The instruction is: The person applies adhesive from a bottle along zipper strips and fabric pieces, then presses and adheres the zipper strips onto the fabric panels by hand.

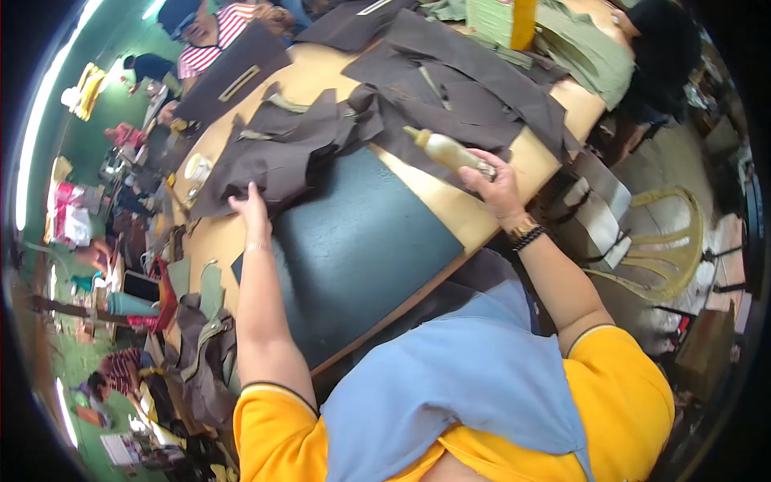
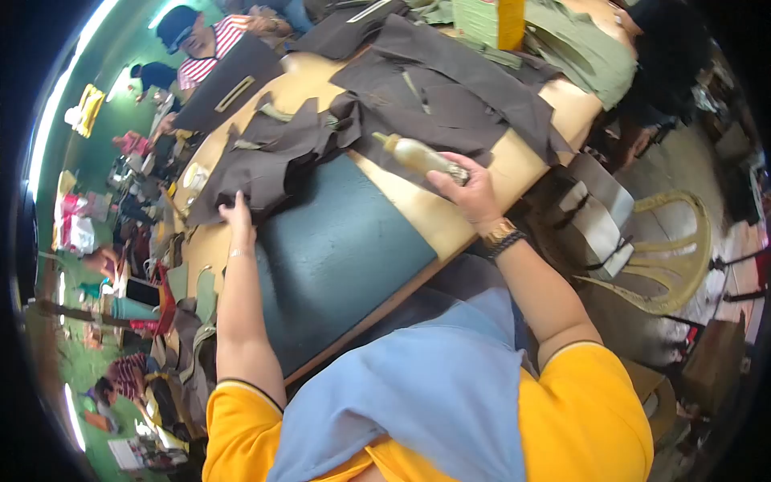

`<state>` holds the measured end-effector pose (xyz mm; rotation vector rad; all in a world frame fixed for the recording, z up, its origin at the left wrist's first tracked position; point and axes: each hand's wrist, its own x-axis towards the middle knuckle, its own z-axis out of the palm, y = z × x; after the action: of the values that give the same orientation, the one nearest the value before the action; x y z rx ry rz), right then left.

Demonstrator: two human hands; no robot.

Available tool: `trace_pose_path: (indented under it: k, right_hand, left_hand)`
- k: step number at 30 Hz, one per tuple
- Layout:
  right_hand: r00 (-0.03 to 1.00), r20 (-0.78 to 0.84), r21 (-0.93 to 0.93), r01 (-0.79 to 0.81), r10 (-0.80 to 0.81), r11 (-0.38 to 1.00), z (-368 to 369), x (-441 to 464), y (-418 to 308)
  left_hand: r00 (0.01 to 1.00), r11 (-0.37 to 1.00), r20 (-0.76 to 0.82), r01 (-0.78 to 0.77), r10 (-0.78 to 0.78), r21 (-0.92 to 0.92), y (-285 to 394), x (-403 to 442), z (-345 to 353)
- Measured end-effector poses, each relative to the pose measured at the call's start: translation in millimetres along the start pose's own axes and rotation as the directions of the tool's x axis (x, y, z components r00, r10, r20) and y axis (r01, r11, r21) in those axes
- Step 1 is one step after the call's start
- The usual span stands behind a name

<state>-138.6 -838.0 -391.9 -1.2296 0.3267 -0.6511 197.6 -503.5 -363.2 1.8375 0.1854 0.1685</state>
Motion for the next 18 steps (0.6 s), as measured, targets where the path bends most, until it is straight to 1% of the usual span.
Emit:
trace_pose_path:
  k: [1,2,3,5,6,7,9,10,11,13,14,15,17,18]
  right_hand:
    - [0.995,-0.013,-0.13,0.091,-0.094,0.987,3.7,0.5,6.2]
    - [0.976,-0.008,-0.313,0.202,-0.216,0.928,8.1,-1.9,8.9]
    - [0.943,0.027,-0.483,0.303,-0.332,0.821,10.5,-2.2,7.5]
    - [0.931,0.073,-0.695,0.306,-0.359,0.651,15.4,-9.4,-5.3]
    - [0.926,0.101,-0.779,0.301,-0.364,0.55,16.9,-11.0,-9.8]
    - [0.938,0.118,-0.818,0.278,-0.325,0.504,15.2,-10.3,-11.9]
    - [0.963,0.14,-0.886,0.226,-0.232,0.405,11.3,-15.3,-13.5]
    - [0.948,0.169,-0.904,0.258,-0.27,0.341,10.9,-16.2,-15.3]
    - [0.918,0.193,-0.906,0.303,-0.347,0.296,6.3,-12.7,-16.9]
    - [0.833,0.252,-0.902,0.387,-0.493,0.193,-10.3,6.2,-24.6]
    - [0.827,0.202,-0.945,0.306,-0.525,0.118,-19.9,17.7,-35.6]
    - [0.811,0.157,-0.974,0.221,-0.563,0.046,-31.4,31.0,-48.2]
    - [0.756,0.164,-0.98,0.05,-0.633,-0.194,-66.0,58.2,-55.5]
    - [0.79,0.186,-0.959,0.017,-0.585,-0.282,-84.9,65.8,-55.6]
  left_hand:
    - [0.974,0.976,0.062,-0.218,0.218,-0.002,-15.6,-5.3,-6.7]
    - [0.947,0.945,0.084,-0.317,0.311,0.076,-21.8,-22.1,-11.9]
    - [0.908,0.898,0.106,-0.417,0.405,0.144,-20.2,-39.5,-20.1]
    - [0.825,0.788,0.278,-0.558,0.492,0.262,-19.8,-83.0,-40.9]
    - [0.817,0.807,0.346,-0.549,0.462,0.219,-15.6,-109.2,-51.5]
    - [0.803,0.827,0.414,-0.534,0.428,0.179,-13.2,-134.6,-61.1]
    - [0.748,0.746,0.509,-0.609,0.426,0.27,-21.5,-170.5,-80.6]
    - [0.736,0.737,0.524,-0.62,0.427,0.27,-15.4,-188.5,-86.9]
    - [0.733,0.745,0.537,-0.614,0.416,0.261,-13.8,-191.0,-89.0]
    - [0.728,0.761,0.558,-0.602,0.398,0.243,-15.0,-193.6,-89.8]
    - [0.738,0.769,0.546,-0.592,0.397,0.241,-18.4,-189.6,-86.7]
    - [0.734,0.739,0.562,-0.607,0.381,0.292,-17.1,-189.6,-83.9]
    - [0.725,0.663,0.59,-0.64,0.355,0.388,-10.4,-190.7,-81.7]
    - [0.719,0.653,0.6,-0.647,0.351,0.394,-8.3,-193.5,-81.4]
